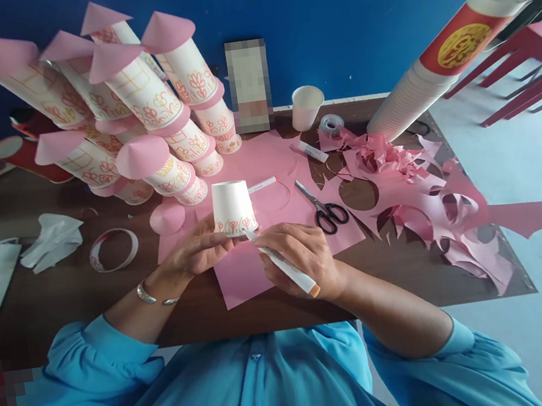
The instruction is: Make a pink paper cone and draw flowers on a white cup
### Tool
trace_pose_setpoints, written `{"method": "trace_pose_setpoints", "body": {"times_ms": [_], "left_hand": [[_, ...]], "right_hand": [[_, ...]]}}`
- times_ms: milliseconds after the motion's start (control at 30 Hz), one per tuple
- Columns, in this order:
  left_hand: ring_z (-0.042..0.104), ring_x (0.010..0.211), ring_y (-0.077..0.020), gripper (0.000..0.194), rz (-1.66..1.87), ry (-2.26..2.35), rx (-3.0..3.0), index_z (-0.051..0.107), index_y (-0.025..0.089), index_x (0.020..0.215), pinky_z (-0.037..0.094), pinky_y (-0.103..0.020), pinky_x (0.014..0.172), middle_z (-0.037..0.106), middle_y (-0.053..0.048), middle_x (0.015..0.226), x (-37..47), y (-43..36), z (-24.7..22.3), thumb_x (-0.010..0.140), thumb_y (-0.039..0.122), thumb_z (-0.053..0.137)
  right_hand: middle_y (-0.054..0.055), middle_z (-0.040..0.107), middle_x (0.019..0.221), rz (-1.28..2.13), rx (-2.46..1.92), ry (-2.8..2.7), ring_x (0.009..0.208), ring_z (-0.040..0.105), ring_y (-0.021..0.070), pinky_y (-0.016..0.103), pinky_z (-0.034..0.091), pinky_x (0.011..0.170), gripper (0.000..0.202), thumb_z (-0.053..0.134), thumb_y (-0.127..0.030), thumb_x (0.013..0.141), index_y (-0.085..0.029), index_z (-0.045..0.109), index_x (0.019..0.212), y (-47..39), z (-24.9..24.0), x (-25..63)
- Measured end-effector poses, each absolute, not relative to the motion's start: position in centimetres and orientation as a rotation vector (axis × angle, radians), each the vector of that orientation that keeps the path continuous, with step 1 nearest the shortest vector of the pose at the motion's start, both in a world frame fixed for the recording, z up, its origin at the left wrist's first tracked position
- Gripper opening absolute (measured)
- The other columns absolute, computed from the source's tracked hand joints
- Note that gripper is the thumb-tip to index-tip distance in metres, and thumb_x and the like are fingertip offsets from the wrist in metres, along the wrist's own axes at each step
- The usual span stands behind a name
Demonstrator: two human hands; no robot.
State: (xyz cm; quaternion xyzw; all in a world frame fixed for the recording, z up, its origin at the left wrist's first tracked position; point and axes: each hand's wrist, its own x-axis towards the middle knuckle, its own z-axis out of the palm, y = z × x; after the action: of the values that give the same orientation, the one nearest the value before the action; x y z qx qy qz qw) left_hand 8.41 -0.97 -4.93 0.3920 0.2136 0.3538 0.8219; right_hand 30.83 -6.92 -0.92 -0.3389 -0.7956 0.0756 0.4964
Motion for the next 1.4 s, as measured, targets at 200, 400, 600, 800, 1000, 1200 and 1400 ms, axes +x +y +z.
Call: {"method": "trace_pose_setpoints", "body": {"times_ms": [200,400,600,800,1000,1200,1400], "left_hand": [[0.079,0.110,-0.0246,0.033,0.748,0.446,0.839,0.077,0.020,0.119,0.061,-0.036,0.101,0.084,-0.008,0.113,8.4,-0.9,-4.6,0.087,0.024,0.085],[0.077,0.113,-0.0272,0.037,0.769,0.443,0.827,0.073,0.021,0.125,0.061,-0.042,0.103,0.082,-0.009,0.116,8.4,-0.9,-5.0,0.089,0.024,0.082],[0.076,0.117,-0.0265,0.051,0.809,0.451,0.810,0.067,0.029,0.138,0.061,-0.042,0.105,0.080,-0.007,0.125,8.2,-0.8,-5.9,0.089,0.023,0.081],[0.076,0.111,-0.0277,0.064,0.757,0.441,0.836,0.069,0.024,0.133,0.061,-0.038,0.099,0.080,-0.008,0.115,8.5,-0.6,-4.8,0.075,0.034,0.094],[0.075,0.097,-0.0218,0.067,0.682,0.519,0.885,0.069,0.024,0.131,0.060,-0.031,0.085,0.079,-0.007,0.106,8.5,-0.6,-4.7,0.070,0.021,0.098],[0.073,0.085,-0.0198,0.032,0.705,0.473,0.937,0.073,0.019,0.112,0.060,-0.032,0.077,0.077,-0.007,0.096,8.4,-0.5,-4.4,0.083,0.018,0.087],[0.071,0.088,-0.0181,0.036,0.712,0.505,0.945,0.073,0.020,0.114,0.061,-0.031,0.078,0.075,-0.006,0.103,8.5,-0.6,-4.1,0.081,0.018,0.088]], "right_hand": [[0.006,0.081,0.091,0.187,-0.836,-1.940,0.081,0.081,0.0183,0.027,0.066,0.075,0.022,0.065,-0.010,0.094,-0.020,0.066,0.114,-6.9,-0.6,30.7],[0.004,0.078,0.086,0.212,-0.813,-1.918,0.075,0.079,0.0181,0.028,0.065,0.070,0.021,0.062,-0.011,0.095,-0.020,0.066,0.114,-6.9,-0.6,30.7],[0.008,0.077,0.092,0.173,-0.793,-1.845,0.083,0.079,0.0221,0.033,0.066,0.071,0.027,0.061,-0.013,0.097,-0.020,0.067,0.123,-6.6,-0.9,30.9],[0.010,0.081,0.102,0.185,-0.823,-1.923,0.091,0.081,0.0213,0.032,0.068,0.076,0.028,0.061,-0.013,0.099,-0.020,0.065,0.126,-6.7,-1.0,30.8],[0.011,0.081,0.101,0.197,-0.815,-1.924,0.092,0.081,0.0208,0.030,0.067,0.078,0.024,0.061,-0.012,0.099,-0.018,0.065,0.122,-6.9,-0.9,30.6],[0.005,0.078,0.086,0.182,-0.806,-1.909,0.073,0.078,0.0191,0.028,0.065,0.067,0.026,0.063,-0.012,0.096,-0.021,0.066,0.119,-6.9,-0.5,30.6],[0.003,0.077,0.083,0.193,-0.807,-1.952,0.070,0.077,0.0169,0.026,0.063,0.066,0.020,0.061,-0.011,0.097,-0.020,0.065,0.114,-6.9,-0.6,30.5]]}}
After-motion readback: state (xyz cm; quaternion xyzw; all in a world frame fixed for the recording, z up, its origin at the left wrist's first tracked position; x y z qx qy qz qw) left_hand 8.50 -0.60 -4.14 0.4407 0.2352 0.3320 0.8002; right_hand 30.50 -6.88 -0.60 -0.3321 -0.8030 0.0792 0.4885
